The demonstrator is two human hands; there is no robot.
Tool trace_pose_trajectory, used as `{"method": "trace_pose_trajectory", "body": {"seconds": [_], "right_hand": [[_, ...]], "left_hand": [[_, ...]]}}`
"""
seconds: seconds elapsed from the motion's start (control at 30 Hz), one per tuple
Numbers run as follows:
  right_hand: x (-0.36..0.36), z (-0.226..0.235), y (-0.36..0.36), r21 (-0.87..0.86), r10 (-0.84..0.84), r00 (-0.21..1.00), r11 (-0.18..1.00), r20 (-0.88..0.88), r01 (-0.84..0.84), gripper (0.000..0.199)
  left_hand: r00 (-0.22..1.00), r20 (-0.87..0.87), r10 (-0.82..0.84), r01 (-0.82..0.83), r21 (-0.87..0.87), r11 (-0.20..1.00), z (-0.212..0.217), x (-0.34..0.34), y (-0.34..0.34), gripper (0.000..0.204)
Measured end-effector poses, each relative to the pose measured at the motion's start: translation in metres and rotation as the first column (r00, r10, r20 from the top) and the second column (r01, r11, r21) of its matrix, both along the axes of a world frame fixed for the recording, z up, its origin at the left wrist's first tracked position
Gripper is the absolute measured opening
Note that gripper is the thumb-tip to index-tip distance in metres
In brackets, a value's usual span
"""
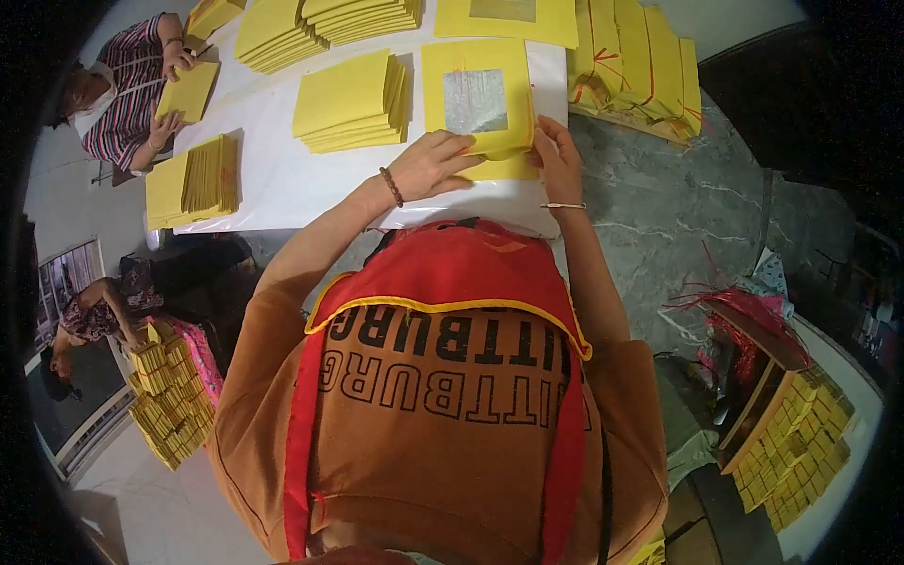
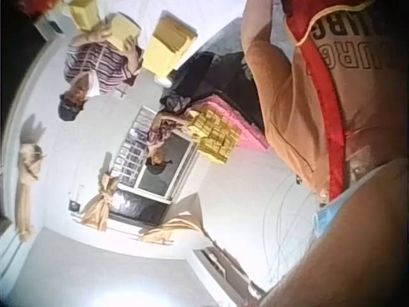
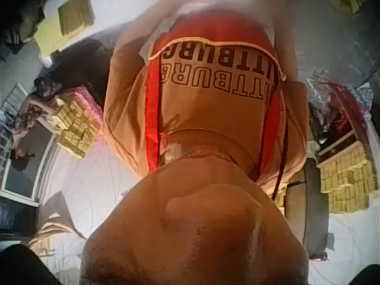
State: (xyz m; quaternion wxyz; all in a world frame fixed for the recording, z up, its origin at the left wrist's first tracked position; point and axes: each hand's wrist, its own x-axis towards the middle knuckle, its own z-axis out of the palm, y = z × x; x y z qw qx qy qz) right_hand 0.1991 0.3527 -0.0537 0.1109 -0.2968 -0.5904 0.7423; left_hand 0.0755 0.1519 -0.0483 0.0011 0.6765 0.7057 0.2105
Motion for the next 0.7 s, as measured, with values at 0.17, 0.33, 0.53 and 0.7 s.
{"method": "trace_pose_trajectory", "body": {"seconds": [0.17, 0.33, 0.53, 0.7], "right_hand": [[0.001, -0.003, 0.003, -0.016, 0.014, 1.0, 1.0, -0.023, -0.014, 0.033], [0.0, 0.0, 0.003, -0.044, -0.029, 0.999, 0.999, -0.039, 0.027, 0.029], [-0.003, 0.001, 0.008, 0.149, -0.077, 0.996, 0.986, 0.032, 0.072, 0.03], [-0.015, 0.016, -0.005, -0.229, -0.026, 0.999, 0.973, 0.031, 0.032, 0.045]], "left_hand": [[0.998, 0.067, -0.002, 0.006, -0.058, 0.998, 0.004, -0.002, -0.001, 0.041], [0.988, 0.143, -0.059, 0.062, -0.017, 0.998, 0.006, -0.009, -0.004, 0.033], [0.955, 0.294, 0.044, -0.04, -0.021, 0.999, 0.005, -0.013, -0.004, 0.017], [0.945, 0.298, 0.131, -0.135, -0.009, 0.991, 0.002, 0.001, -0.002, 0.03]]}}
